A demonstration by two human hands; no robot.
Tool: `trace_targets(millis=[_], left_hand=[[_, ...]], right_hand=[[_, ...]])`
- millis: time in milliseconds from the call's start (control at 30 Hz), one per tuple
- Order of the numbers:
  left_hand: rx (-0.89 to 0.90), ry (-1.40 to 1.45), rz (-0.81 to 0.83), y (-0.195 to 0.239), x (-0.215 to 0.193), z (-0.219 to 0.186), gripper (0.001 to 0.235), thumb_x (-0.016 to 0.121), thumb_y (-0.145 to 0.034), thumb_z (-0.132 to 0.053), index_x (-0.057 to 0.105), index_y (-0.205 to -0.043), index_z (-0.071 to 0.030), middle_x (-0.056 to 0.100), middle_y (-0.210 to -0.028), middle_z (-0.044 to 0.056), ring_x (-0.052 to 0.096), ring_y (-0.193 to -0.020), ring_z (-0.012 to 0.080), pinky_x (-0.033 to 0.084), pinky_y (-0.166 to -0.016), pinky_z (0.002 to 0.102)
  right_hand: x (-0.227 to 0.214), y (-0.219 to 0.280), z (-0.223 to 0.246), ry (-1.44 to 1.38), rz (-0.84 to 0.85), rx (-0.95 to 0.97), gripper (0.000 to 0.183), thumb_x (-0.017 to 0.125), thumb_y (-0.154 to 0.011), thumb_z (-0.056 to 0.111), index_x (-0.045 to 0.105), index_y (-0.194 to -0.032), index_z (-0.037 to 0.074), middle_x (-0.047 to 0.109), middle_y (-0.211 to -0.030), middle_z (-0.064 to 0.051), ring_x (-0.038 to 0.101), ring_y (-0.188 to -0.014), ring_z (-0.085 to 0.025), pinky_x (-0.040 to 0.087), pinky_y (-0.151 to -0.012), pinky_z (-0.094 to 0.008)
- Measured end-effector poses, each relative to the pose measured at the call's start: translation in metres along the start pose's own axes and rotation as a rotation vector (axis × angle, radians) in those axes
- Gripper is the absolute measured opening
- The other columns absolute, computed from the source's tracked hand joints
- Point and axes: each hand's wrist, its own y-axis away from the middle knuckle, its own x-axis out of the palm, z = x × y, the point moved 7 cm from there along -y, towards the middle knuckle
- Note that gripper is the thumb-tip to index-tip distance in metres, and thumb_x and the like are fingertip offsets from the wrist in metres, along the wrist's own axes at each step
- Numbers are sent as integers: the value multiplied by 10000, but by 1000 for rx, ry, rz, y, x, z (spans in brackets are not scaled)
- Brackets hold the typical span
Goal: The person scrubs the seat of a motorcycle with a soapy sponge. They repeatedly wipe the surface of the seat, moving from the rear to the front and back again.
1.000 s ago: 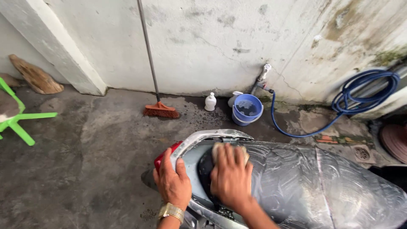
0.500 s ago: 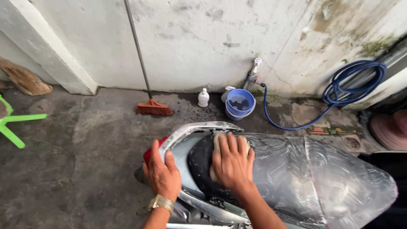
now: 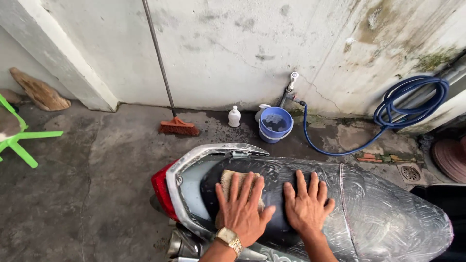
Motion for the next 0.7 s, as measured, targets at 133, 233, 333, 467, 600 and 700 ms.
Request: trace_targets(millis=[133, 233, 333, 467, 600, 700], left_hand=[[80, -77, 58, -11, -1, 4, 821, 622, -656, -609, 364, -1325, -210, 318, -1404, 34, 240, -1265, 346, 212, -850, 711], [-167, -23, 345, -35, 17, 28, 729, 420, -780, -603, 220, -1381, -242, 201, -1449, 25, 145, -1304, 349, 151, -921, 703], [-389, -149, 254, -18, 19, 37, 723, 422, -768, -588, 245, -1367, -224, 247, -1431, -18, 183, -1299, 324, 184, -913, 682], [-120, -210, 110, -1, -2, 16, 720, 478, -746, -612, 300, -1362, -284, 300, -1409, -54, 222, -1288, 273, 222, -873, 673], [-736, -10, 455, -42, 5, 52, 645, 407, -751, -607, 245, -1344, -413, 127, -1473, -12, 14, -1352, 365, 51, -955, 723], [-475, -38, 237, -15, 0, 24, 618, 495, -741, -582, 350, -1310, -387, 179, -1453, -8, 44, -1316, 417, 145, -883, 753]], right_hand=[[-4, 0, 0, 19, -26, -7, 569, 268, -792, 594, 311, -1323, 394, 233, -1448, 23, 197, -1320, -231, 161, -986, -571], [-3, 1, 3, -5, 70, 11, 576, 234, -797, 601, 264, -1336, 400, 177, -1467, 26, 138, -1347, -241, 118, -1012, -569], [2, 3, 2, -25, 95, 5, 571, 234, -804, 581, 261, -1339, 384, 145, -1475, 20, 110, -1351, -249, 89, -1018, -577], [-1, -3, 2, 2, -8, -23, 568, 266, -789, 591, 302, -1318, 386, 203, -1457, 3, 181, -1323, -266, 152, -977, -601], [-6, -2, 4, -17, 29, -24, 556, 273, -798, 569, 300, -1315, 367, 178, -1461, -11, 150, -1328, -278, 132, -972, -622], [-8, 2, 5, 9, 3, -17, 564, 282, -780, 573, 327, -1307, 375, 209, -1445, 2, 176, -1308, -256, 165, -957, -588]])
